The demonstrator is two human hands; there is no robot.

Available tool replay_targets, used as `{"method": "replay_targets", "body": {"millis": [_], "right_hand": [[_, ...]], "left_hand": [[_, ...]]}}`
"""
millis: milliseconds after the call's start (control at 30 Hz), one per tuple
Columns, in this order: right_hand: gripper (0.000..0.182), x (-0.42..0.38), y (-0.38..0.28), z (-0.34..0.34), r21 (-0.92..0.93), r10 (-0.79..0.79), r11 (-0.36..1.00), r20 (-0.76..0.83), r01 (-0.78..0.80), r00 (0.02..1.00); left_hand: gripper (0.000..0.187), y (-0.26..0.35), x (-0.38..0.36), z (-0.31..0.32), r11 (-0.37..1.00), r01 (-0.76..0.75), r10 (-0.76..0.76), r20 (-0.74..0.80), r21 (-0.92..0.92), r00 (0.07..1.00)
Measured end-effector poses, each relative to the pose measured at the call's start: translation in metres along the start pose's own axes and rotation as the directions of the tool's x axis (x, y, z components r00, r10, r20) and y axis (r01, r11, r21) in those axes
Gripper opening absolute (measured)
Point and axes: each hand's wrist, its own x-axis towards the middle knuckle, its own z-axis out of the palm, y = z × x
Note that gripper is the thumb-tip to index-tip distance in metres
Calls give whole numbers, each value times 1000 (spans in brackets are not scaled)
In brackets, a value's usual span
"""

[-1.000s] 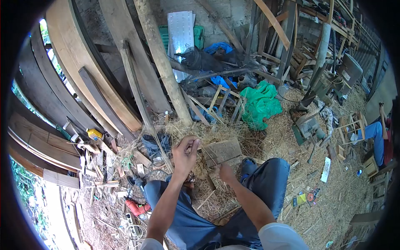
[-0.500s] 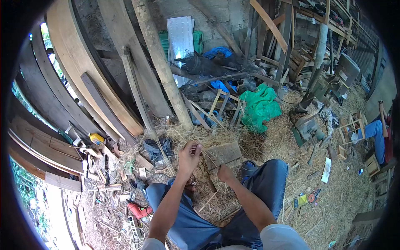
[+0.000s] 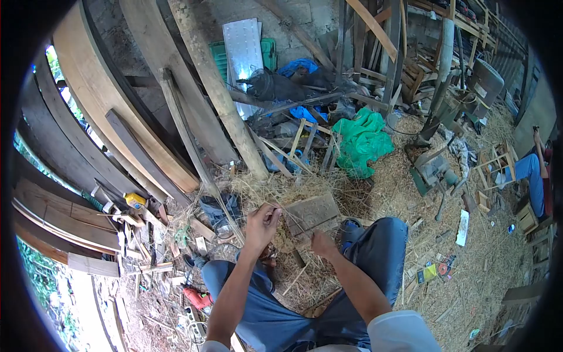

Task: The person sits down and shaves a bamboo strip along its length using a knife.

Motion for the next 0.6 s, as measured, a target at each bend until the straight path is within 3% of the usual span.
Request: {"method": "replay_targets", "body": {"millis": [67,167,300,367,433,500,600], "right_hand": [[26,-9,1,-2,-111,175,978,-3,-175,984],[32,-4,10,12,-145,166,974,-79,-176,983],[29,3,9,15,-163,179,968,-92,-192,980],[27,10,16,20,-171,-50,984,-2,49,999],[30,-2,-48,-19,4,49,999,-34,-49,998],[31,-6,-90,-36,109,-139,981,-161,157,977],[30,-16,-131,-61,124,-209,964,-193,235,959]], "left_hand": [[9,2,1,4,995,-93,95,-79,19,992],[11,-14,3,11,996,-73,65,-141,-54,988],[12,-9,2,8,1000,-4,4,-159,-1,987],[13,-18,-2,7,987,158,-159,-33,-12,987],[12,-21,-3,6,992,128,-128,-36,-14,991],[11,-25,-3,6,995,95,-95,-32,-15,995],[7,-26,-5,7,999,43,-43,-19,25,999]]}}
